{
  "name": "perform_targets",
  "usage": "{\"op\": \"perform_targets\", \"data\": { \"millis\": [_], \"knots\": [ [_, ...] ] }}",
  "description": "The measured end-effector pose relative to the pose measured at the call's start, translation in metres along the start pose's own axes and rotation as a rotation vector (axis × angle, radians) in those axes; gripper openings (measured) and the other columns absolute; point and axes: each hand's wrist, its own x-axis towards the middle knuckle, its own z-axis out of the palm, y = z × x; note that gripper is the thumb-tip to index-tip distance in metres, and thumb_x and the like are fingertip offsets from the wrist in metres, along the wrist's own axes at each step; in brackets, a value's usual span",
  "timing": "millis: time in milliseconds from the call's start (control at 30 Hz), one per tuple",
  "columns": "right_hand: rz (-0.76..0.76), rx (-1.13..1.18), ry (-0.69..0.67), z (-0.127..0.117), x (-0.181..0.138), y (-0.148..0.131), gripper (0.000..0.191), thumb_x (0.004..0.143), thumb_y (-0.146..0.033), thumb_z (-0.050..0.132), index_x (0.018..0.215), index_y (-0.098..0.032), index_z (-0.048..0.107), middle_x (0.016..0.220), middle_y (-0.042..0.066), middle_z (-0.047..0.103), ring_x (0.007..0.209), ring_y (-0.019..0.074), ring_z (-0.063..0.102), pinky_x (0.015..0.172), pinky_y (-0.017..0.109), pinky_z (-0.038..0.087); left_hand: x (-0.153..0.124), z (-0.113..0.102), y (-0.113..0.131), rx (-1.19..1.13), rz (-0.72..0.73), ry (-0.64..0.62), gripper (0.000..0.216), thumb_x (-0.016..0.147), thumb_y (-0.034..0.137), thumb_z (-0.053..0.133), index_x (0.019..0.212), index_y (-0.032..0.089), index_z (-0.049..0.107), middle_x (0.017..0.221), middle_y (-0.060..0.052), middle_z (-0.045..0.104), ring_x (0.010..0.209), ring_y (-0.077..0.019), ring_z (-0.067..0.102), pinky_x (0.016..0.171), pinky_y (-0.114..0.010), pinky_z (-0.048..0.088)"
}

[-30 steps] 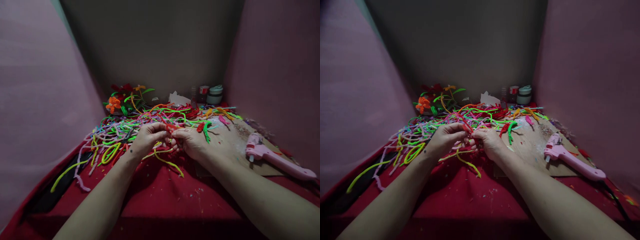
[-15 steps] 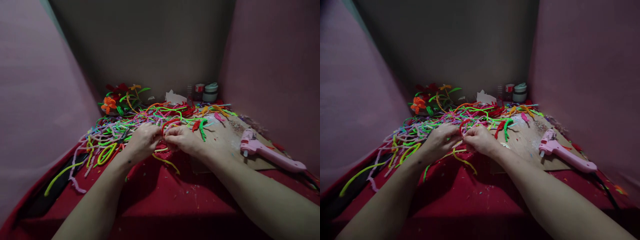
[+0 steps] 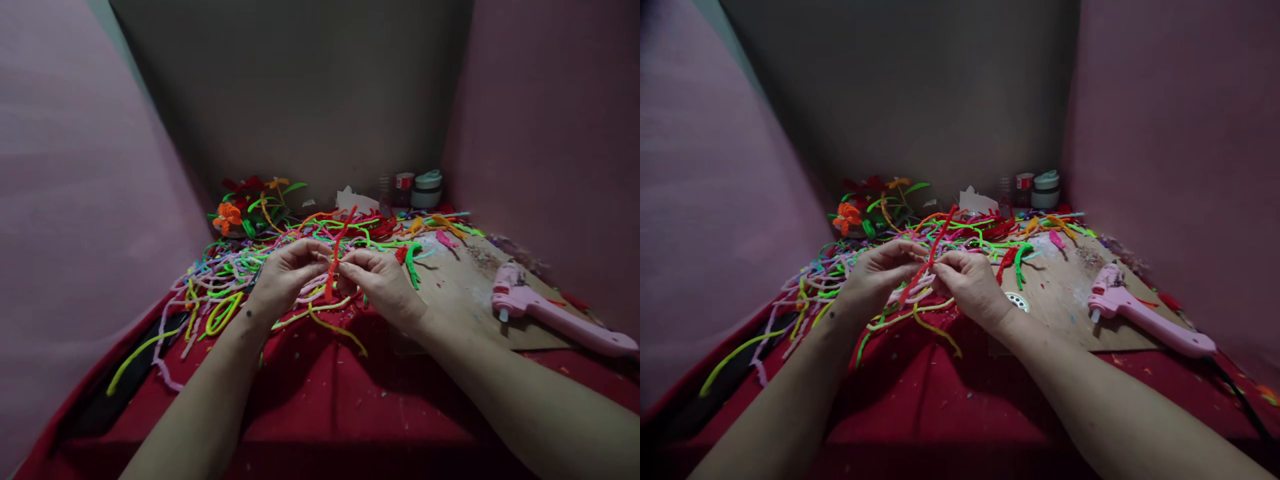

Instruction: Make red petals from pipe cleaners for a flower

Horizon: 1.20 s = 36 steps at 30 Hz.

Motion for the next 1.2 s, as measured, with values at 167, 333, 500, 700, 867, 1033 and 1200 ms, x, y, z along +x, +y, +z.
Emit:
{"op": "perform_targets", "data": {
  "millis": [167, 333, 500, 700, 867, 1033, 1200],
  "knots": [
    [0.067, 0.098, -0.064, 0.002, 0.0, -0.002, 0.022, 0.076, -0.027, 0.054, 0.058, -0.016, 0.056, 0.053, -0.001, 0.054, 0.048, 0.0093, 0.047, 0.049, 0.022, 0.038, 0.001, -0.003, -0.002, 0.442, 0.362, -0.036, 0.011, 0.078, 0.026, 0.059, 0.08, 0.019, 0.067, 0.09, -0.005, 0.058, 0.089, -0.0165, 0.053, 0.083, -0.028, 0.041],
    [-0.142, -0.27, -0.013, 0.003, -0.005, 0.007, 0.022, 0.08, -0.025, 0.05, 0.061, -0.017, 0.057, 0.056, 0.001, 0.056, 0.052, 0.011, 0.049, 0.053, 0.024, 0.037, 0.001, -0.004, -0.003, 0.651, 0.386, 0.0, 0.013, 0.076, 0.027, 0.06, 0.067, 0.018, 0.059, 0.077, -0.002, 0.057, 0.08, -0.0156, 0.048, 0.079, -0.028, 0.037],
    [-0.358, -0.528, 0.006, 0.005, -0.008, 0.012, 0.016, 0.079, -0.018, 0.049, 0.066, -0.017, 0.059, 0.067, 0.005, 0.061, 0.064, 0.0139, 0.053, 0.065, 0.026, 0.039, -0.001, -0.004, -0.001, 0.334, -0.139, -0.162, 0.025, 0.077, 0.035, 0.056, 0.062, 0.016, 0.048, 0.055, 0.005, 0.041, 0.051, -0.0084, 0.036, 0.049, -0.021, 0.029],
    [0.257, 0.291, -0.178, 0.001, -0.001, 0.006, 0.022, 0.075, -0.033, 0.058, 0.063, -0.016, 0.057, 0.054, -0.001, 0.057, 0.042, 0.0075, 0.046, 0.043, 0.021, 0.036, 0.0, -0.005, 0.006, 0.245, -0.104, -0.019, 0.023, 0.072, 0.031, 0.06, 0.06, 0.015, 0.048, 0.056, 0.005, 0.041, 0.052, -0.0064, 0.034, 0.05, -0.019, 0.028],
    [0.462, 0.559, -0.214, -0.003, 0.003, 0.008, 0.02, 0.062, -0.029, 0.07, 0.065, -0.013, 0.059, 0.051, -0.001, 0.06, 0.041, 0.0073, 0.051, 0.04, 0.018, 0.037, 0.0, -0.006, 0.012, 0.26, -0.065, 0.036, 0.021, 0.07, 0.029, 0.062, 0.059, 0.015, 0.05, 0.055, 0.005, 0.042, 0.051, -0.0065, 0.034, 0.05, -0.02, 0.029],
    [0.389, 0.357, -0.148, 0.002, 0.003, 0.013, 0.018, 0.067, -0.03, 0.065, 0.063, -0.015, 0.056, 0.052, 0.0, 0.061, 0.041, 0.0086, 0.052, 0.04, 0.02, 0.039, 0.001, -0.007, 0.008, 0.273, -0.168, -0.023, 0.023, 0.069, 0.032, 0.063, 0.059, 0.014, 0.055, 0.055, 0.003, 0.048, 0.051, -0.0074, 0.04, 0.049, -0.02, 0.03],
    [-0.03, -0.392, 0.04, 0.008, -0.002, 0.014, 0.012, 0.074, -0.017, 0.055, 0.063, -0.018, 0.054, 0.054, 0.001, 0.056, 0.049, 0.0112, 0.048, 0.051, 0.025, 0.037, 0.003, -0.005, -0.007, 0.142, -0.252, 0.052, 0.029, 0.065, 0.037, 0.065, 0.054, 0.014, 0.052, 0.049, 0.003, 0.049, 0.044, -0.0067, 0.038, 0.045, -0.021, 0.027]
  ]
}}
